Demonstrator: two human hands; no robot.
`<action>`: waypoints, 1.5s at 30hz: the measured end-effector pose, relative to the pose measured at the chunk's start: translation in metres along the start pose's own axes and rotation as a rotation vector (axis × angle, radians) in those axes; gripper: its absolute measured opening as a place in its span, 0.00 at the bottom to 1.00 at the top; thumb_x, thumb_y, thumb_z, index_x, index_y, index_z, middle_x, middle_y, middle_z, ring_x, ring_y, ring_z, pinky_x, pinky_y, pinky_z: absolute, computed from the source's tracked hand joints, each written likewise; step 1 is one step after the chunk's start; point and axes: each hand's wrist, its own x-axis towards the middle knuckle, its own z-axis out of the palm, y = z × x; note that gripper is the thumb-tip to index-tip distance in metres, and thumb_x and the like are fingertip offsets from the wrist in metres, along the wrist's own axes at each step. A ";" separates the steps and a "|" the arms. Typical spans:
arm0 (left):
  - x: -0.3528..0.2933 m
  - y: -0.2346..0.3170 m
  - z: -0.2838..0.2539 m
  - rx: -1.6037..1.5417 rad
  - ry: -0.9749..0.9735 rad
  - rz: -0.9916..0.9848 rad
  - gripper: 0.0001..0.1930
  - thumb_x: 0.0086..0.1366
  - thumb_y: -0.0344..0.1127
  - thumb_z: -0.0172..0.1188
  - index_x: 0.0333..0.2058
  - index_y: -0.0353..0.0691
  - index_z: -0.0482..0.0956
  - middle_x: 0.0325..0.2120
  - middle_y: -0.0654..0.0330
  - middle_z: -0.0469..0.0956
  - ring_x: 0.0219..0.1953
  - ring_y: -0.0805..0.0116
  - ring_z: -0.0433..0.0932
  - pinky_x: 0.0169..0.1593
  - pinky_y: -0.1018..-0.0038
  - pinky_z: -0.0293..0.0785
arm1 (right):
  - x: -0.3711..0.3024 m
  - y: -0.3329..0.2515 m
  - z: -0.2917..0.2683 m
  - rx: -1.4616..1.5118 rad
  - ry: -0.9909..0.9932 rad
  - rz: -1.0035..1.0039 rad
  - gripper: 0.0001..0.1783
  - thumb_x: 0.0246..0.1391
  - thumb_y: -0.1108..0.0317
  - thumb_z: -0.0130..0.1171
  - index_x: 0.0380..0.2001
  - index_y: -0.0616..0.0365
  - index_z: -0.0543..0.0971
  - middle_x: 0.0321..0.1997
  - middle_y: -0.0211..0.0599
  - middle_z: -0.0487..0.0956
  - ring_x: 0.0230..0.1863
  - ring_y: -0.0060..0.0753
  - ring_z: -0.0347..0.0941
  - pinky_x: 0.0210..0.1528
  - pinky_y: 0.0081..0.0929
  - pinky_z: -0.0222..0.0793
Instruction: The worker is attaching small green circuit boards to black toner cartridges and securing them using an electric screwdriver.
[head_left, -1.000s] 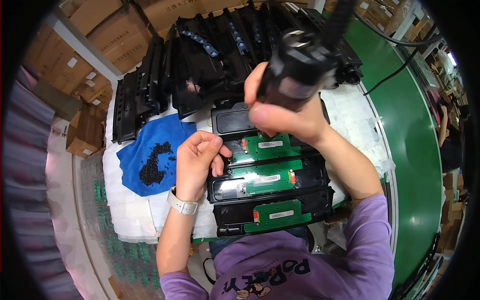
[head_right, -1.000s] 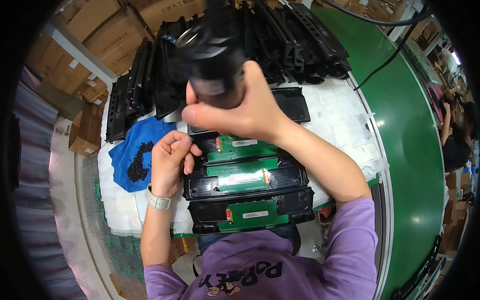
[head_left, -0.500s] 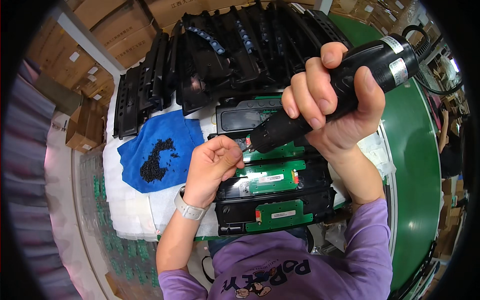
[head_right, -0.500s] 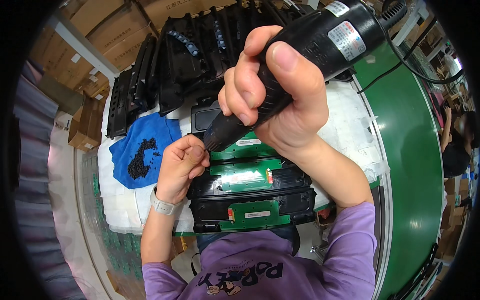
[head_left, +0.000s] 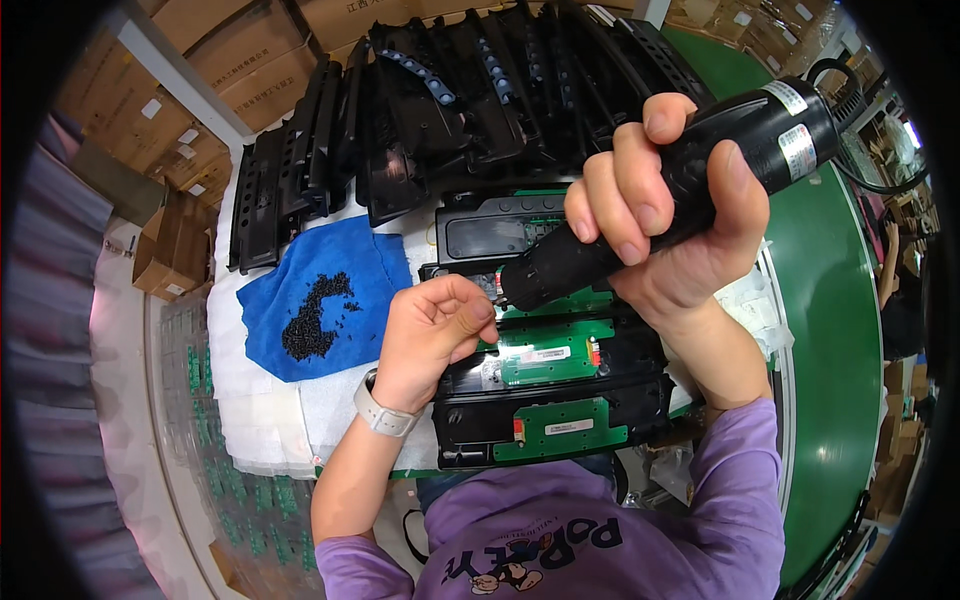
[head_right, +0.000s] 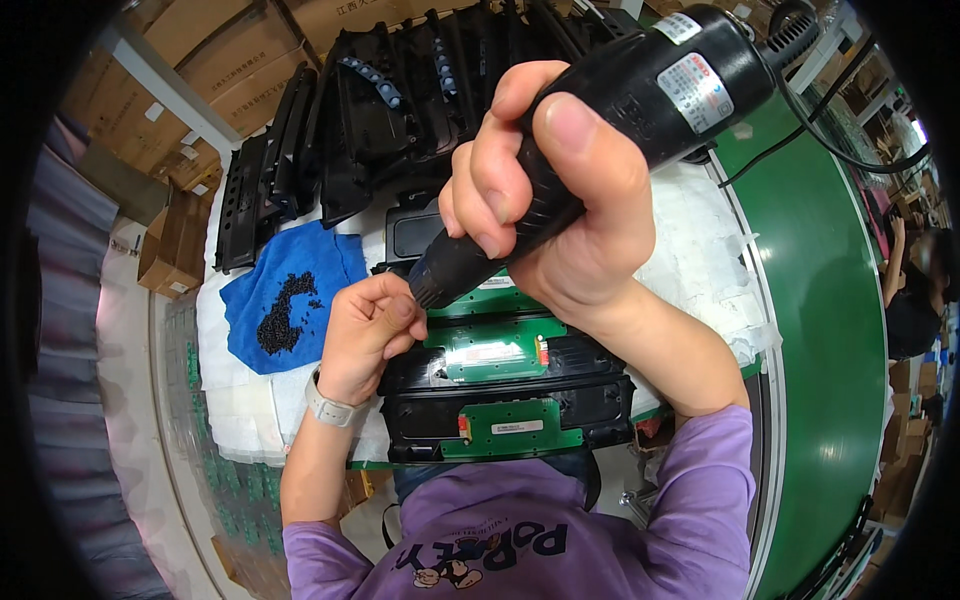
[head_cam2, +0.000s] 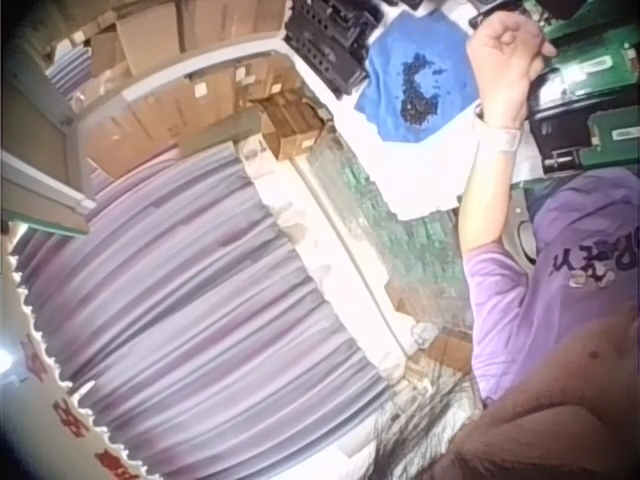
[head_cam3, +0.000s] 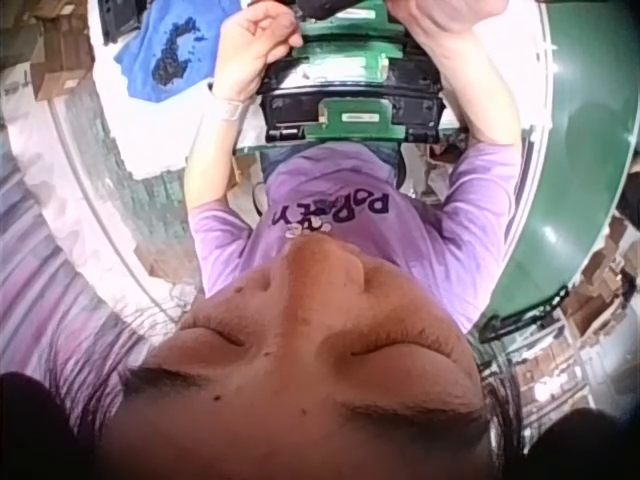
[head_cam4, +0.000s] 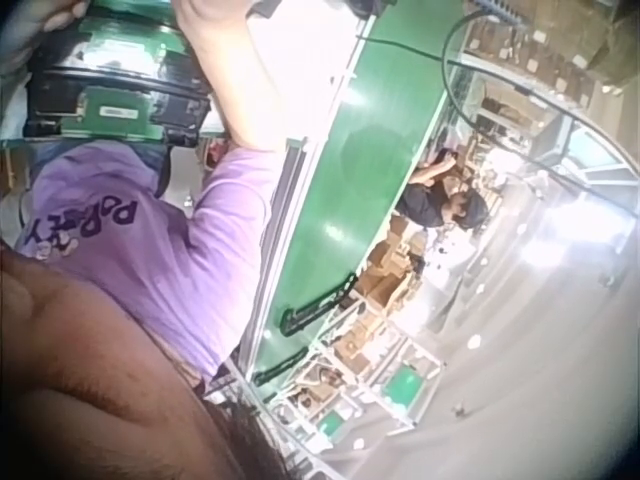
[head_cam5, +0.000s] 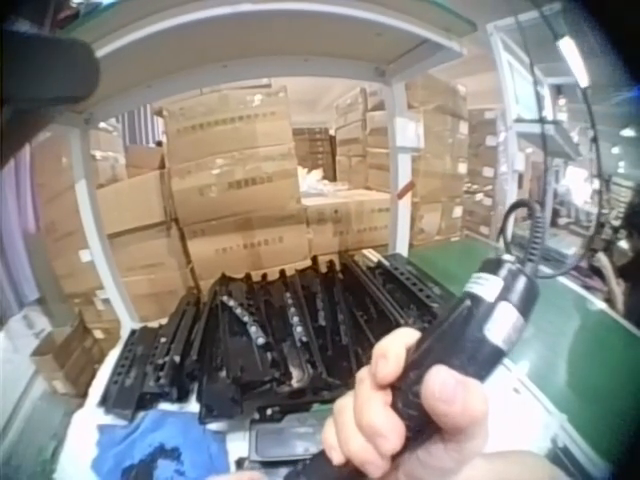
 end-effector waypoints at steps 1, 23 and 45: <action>0.000 0.000 0.000 -0.006 -0.004 0.006 0.04 0.60 0.27 0.56 0.28 0.34 0.73 0.19 0.58 0.75 0.13 0.85 0.62 0.17 0.89 0.54 | -0.001 0.000 0.001 0.001 0.000 0.000 0.15 0.55 0.57 0.42 0.36 0.56 0.68 0.13 0.29 0.64 0.11 0.24 0.60 0.22 0.28 0.62; 0.007 0.005 -0.011 -0.147 0.237 0.227 0.09 0.59 0.17 0.43 0.38 0.31 0.65 0.47 0.44 0.68 0.50 0.60 0.71 0.51 0.75 0.68 | -0.011 0.014 0.006 -0.364 -0.121 0.431 0.17 0.38 0.70 0.63 0.29 0.64 0.67 0.17 0.30 0.68 0.15 0.17 0.62 0.18 0.14 0.58; 0.011 0.001 -0.015 0.226 0.211 0.134 0.08 0.67 0.33 0.43 0.39 0.34 0.67 0.24 0.53 0.76 0.20 0.71 0.75 0.24 0.82 0.68 | -0.009 0.020 -0.004 -0.714 -0.417 0.043 0.11 0.35 0.75 0.63 0.23 0.62 0.71 0.16 0.30 0.70 0.16 0.20 0.67 0.20 0.17 0.63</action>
